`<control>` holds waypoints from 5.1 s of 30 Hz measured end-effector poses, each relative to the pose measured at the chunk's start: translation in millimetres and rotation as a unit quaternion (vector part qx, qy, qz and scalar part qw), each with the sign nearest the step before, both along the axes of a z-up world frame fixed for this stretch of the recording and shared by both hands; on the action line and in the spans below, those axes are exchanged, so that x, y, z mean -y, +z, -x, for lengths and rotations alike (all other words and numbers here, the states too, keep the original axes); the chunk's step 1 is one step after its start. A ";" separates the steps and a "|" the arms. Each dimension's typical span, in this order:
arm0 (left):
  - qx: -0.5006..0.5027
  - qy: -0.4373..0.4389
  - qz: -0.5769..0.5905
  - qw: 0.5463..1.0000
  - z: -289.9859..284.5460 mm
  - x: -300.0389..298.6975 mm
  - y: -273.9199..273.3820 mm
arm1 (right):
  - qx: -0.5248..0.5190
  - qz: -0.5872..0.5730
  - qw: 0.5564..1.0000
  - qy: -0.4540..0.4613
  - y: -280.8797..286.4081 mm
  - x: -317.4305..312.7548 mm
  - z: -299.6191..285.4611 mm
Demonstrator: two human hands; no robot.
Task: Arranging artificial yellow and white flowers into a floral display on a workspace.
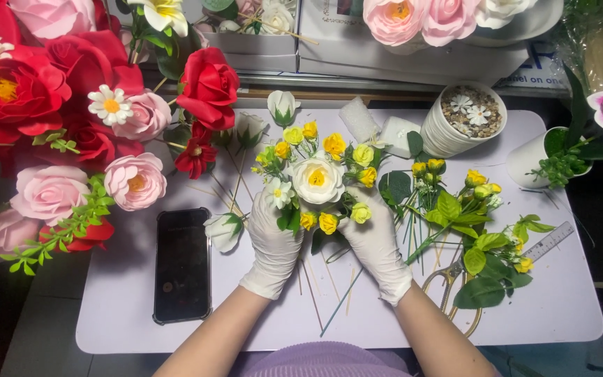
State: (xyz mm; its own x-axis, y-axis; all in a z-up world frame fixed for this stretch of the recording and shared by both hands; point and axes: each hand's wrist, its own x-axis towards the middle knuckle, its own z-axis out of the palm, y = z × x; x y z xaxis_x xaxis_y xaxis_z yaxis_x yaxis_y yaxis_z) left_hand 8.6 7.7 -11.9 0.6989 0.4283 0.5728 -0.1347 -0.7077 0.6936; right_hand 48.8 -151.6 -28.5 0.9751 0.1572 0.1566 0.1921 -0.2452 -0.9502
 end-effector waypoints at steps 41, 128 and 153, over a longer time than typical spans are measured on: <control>-0.432 -0.085 0.164 0.883 73.7 12.1 58.0 | -0.124 0.321 0.939 -0.024 73.8 58.9 42.4; -0.249 -0.238 0.164 0.924 76.6 15.0 2.9 | -0.331 0.341 0.880 0.011 122.7 63.6 60.5; -0.305 -0.168 0.323 0.880 75.1 20.6 43.4 | -0.095 -0.083 0.991 -0.037 88.0 59.9 93.1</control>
